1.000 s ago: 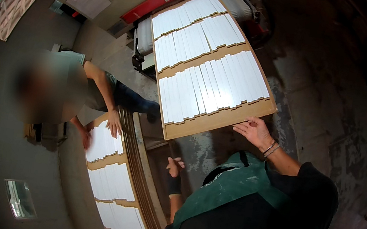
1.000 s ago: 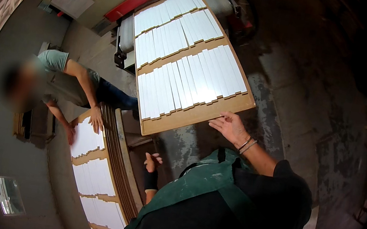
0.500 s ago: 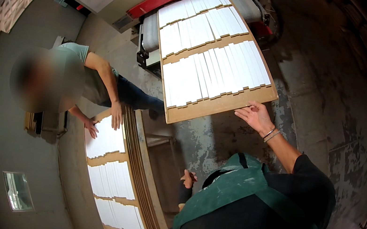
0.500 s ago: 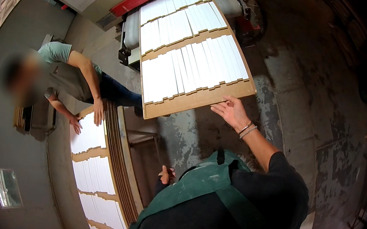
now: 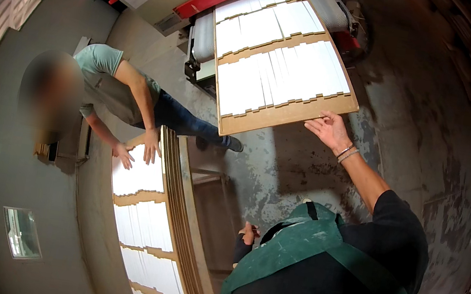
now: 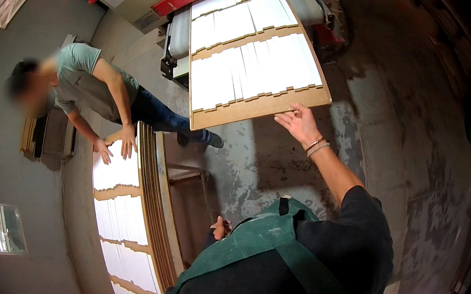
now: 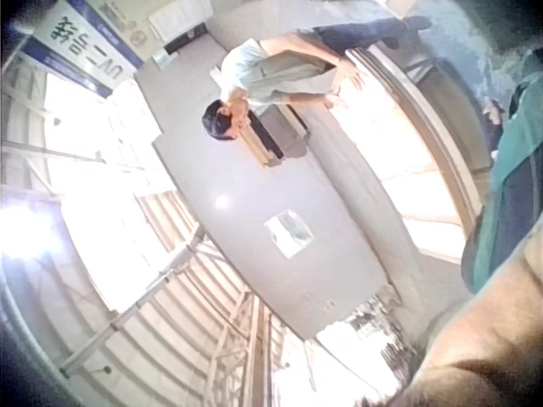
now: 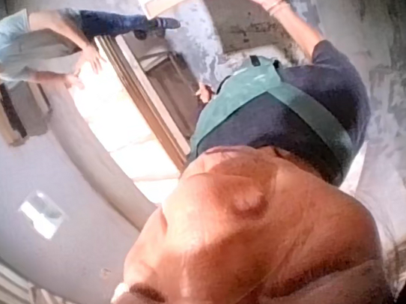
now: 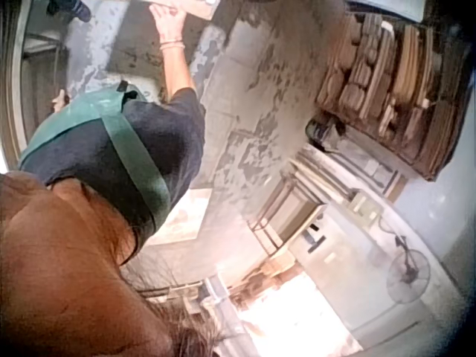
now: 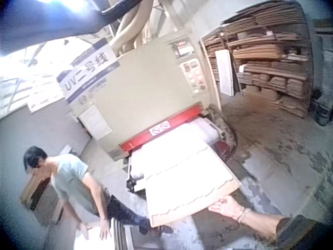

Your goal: The person and a coworker repeatedly lift large wooden panels with white inserts from a stack and place them onto a conveyor belt. They coordinate to lift and move the panels one by one, maintaining a steady rhythm throughout the process.

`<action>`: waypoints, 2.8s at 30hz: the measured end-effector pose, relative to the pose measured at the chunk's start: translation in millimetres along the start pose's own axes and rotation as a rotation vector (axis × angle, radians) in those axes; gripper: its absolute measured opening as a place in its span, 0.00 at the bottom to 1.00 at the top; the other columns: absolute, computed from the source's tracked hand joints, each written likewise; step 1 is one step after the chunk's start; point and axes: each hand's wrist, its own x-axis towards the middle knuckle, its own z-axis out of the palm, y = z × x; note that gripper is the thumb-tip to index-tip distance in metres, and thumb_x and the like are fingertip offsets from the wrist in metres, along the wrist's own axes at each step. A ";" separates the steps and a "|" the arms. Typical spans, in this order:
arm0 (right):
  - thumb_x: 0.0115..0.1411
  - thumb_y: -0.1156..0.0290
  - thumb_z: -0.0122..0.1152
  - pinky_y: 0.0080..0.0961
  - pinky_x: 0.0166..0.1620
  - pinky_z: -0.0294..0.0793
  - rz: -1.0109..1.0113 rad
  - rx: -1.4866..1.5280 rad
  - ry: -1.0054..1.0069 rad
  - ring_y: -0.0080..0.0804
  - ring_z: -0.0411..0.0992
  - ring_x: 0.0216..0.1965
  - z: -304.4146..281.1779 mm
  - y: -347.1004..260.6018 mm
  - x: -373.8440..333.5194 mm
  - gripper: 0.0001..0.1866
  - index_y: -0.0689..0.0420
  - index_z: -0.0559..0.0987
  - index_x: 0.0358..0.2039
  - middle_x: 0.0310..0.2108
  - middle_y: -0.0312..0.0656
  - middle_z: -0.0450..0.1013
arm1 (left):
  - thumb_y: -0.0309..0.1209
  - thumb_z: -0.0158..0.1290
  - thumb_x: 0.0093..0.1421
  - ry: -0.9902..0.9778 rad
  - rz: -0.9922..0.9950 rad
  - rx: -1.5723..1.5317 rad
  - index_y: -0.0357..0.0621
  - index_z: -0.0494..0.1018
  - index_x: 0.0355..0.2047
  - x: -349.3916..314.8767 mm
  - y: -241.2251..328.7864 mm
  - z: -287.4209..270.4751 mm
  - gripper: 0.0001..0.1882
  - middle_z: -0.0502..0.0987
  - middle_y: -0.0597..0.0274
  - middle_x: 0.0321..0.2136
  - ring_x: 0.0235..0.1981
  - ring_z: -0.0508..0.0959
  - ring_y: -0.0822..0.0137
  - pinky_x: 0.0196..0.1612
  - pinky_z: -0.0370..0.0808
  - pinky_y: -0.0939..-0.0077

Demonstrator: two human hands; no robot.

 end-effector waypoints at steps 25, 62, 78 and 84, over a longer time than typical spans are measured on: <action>0.52 0.70 0.60 0.52 0.59 0.60 -0.084 -0.047 0.111 0.67 0.48 0.61 15.7 -44.8 108.6 0.34 0.75 0.49 0.48 0.58 0.72 0.44 | 0.53 0.40 0.64 0.119 0.025 -0.100 0.36 0.74 0.30 -31.5 -60.0 33.9 0.29 0.75 0.60 0.21 0.21 0.73 0.69 0.26 0.70 0.73; 0.57 0.70 0.54 0.37 0.46 0.75 1.178 -0.808 -0.101 0.43 0.72 0.47 -113.2 72.6 -16.7 0.12 0.63 0.73 0.40 0.46 0.51 0.71 | 0.34 0.42 0.65 0.945 0.673 -0.498 0.36 0.71 0.38 -246.2 -2.6 39.5 0.13 0.74 0.63 0.34 0.34 0.72 0.74 0.40 0.71 0.81; 0.64 0.71 0.47 0.36 0.48 0.75 1.777 -0.914 -0.321 0.49 0.71 0.48 -17.8 206.2 -293.2 0.15 0.66 0.68 0.49 0.49 0.54 0.69 | 0.44 0.43 0.60 1.471 -0.054 -0.171 0.43 0.72 0.37 -257.2 -141.3 -226.8 0.17 0.73 0.54 0.43 0.51 0.68 0.56 0.55 0.59 0.57; 0.62 0.71 0.49 0.36 0.47 0.74 1.561 -0.988 -0.213 0.44 0.71 0.48 -27.8 234.6 -329.2 0.14 0.64 0.70 0.45 0.46 0.47 0.69 | 0.43 0.40 0.62 1.251 -0.317 0.722 0.40 0.75 0.31 -221.9 -109.1 -270.0 0.20 0.76 0.54 0.23 0.31 0.77 0.52 0.37 0.73 0.64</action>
